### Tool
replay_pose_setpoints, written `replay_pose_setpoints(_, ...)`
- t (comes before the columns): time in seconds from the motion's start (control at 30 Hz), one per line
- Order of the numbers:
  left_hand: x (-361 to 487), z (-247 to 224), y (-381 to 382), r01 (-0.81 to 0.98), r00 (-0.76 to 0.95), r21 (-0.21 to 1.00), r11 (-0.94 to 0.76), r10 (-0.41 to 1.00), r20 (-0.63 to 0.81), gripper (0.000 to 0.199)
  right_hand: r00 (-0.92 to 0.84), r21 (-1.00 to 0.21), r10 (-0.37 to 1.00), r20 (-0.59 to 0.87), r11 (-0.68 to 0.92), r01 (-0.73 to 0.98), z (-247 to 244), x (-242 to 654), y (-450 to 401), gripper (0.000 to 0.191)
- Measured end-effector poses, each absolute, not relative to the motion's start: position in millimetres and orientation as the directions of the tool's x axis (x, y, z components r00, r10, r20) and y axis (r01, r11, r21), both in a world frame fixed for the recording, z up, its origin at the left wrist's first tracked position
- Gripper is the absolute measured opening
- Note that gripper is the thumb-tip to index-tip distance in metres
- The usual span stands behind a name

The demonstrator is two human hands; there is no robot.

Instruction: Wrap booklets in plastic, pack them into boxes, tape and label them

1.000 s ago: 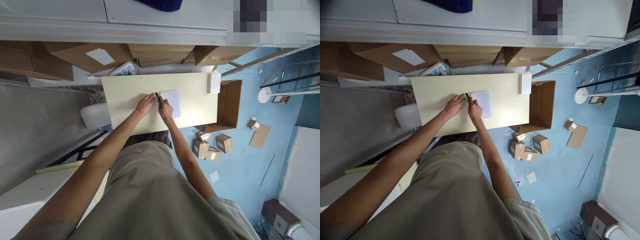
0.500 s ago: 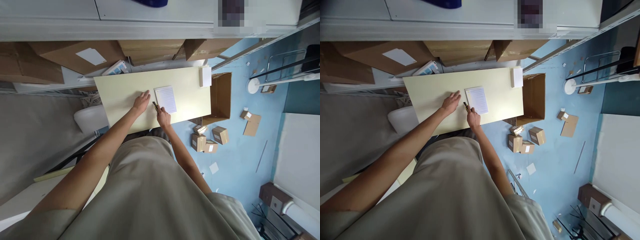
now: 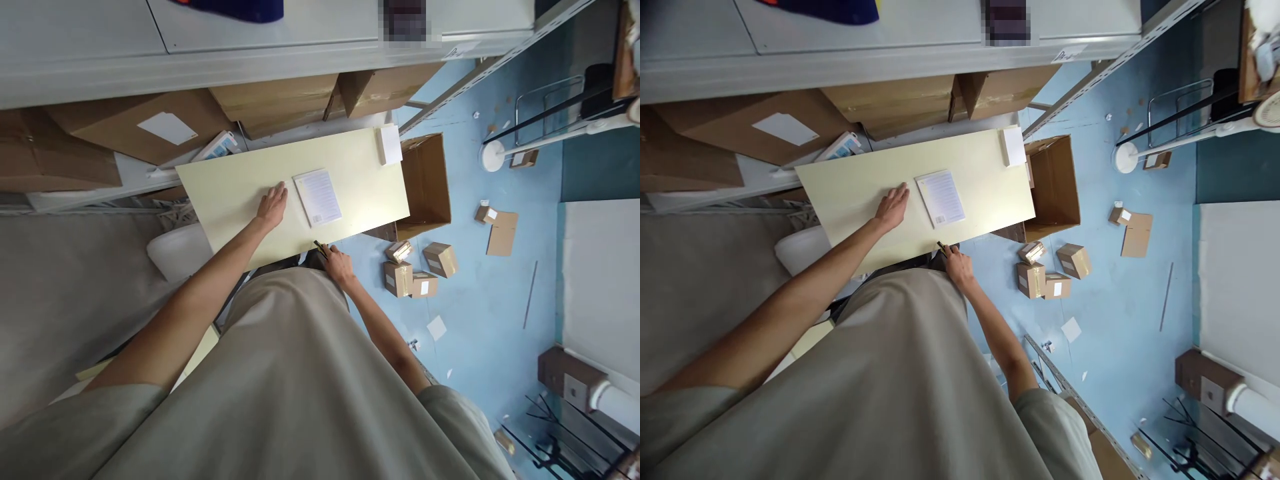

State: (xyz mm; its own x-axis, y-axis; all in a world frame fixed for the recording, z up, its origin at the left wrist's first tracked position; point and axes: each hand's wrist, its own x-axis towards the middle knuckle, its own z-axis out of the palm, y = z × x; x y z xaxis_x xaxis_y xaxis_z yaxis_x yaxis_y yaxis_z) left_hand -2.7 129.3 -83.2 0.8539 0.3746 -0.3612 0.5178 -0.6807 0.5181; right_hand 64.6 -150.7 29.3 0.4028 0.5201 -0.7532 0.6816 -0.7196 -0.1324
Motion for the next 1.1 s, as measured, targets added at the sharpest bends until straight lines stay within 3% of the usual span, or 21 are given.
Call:
replay_pose_setpoints(0.13, -8.2, -73.0, 112.7, 0.55, 0.829, 0.608, -0.573, 0.46, -0.317, 0.063, 0.485, -0.234, 0.544, -0.685, -0.794, 0.561, 43.9, 81.8, -170.9, 0.059)
replay_pose_setpoints(0.33, 9.0, -18.8, 93.9, 0.549, 0.762, 0.739, -0.39, 0.597, -0.251, 0.029, 0.624, -0.599, 0.683, -0.379, -0.695, 0.397, 71.9, 142.9, -142.9, 0.056)
replay_pose_setpoints(0.47, 51.7, 41.0, 102.9, 0.355, 0.739, 0.852, -0.384, 0.673, -0.004, 0.018, 0.685, -0.745, 0.71, -0.164, -0.544, 0.386, 115.0, 204.5, -82.9, 0.064)
replay_pose_setpoints(0.53, 76.1, 79.1, 111.6, 0.258, 0.706, 0.865, -0.431, 0.695, 0.136, 0.014, 0.698, -0.768, 0.716, -0.028, -0.462, 0.444, 146.3, 236.4, -45.3, 0.059)
replay_pose_setpoints(0.6, 98.5, 118.7, 120.3, 0.209, 0.663, 0.859, -0.468, 0.713, 0.227, 0.01, 0.665, -0.738, 0.737, 0.123, -0.38, 0.558, 179.9, 265.7, -4.8, 0.048)
replay_pose_setpoints(0.7, 124.0, 170.6, 129.2, 0.164, 0.598, 0.846, -0.508, 0.733, 0.324, 0.011, 0.562, -0.596, 0.775, 0.29, -0.313, 0.739, 223.1, 299.3, 57.2, 0.041)
replay_pose_setpoints(0.83, 138.1, 209.0, 129.3, 0.134, 0.538, 0.841, -0.523, 0.752, 0.382, 0.019, 0.519, -0.433, 0.82, 0.24, -0.388, 0.813, 247.8, 317.9, 125.6, 0.041)
replay_pose_setpoints(0.97, 131.2, 200.6, 122.6, 0.21, 0.527, 0.85, -0.484, 0.788, 0.318, 0.03, 0.499, -0.336, 0.846, 0.188, -0.422, 0.842, 238.6, 321.1, 164.3, 0.033)
replay_pose_setpoints(1.1, 109.8, 148.7, 116.7, 0.287, 0.502, 0.884, -0.37, 0.844, 0.19, 0.035, 0.475, -0.343, 0.854, 0.213, -0.39, 0.854, 225.8, 323.3, 172.6, 0.032)
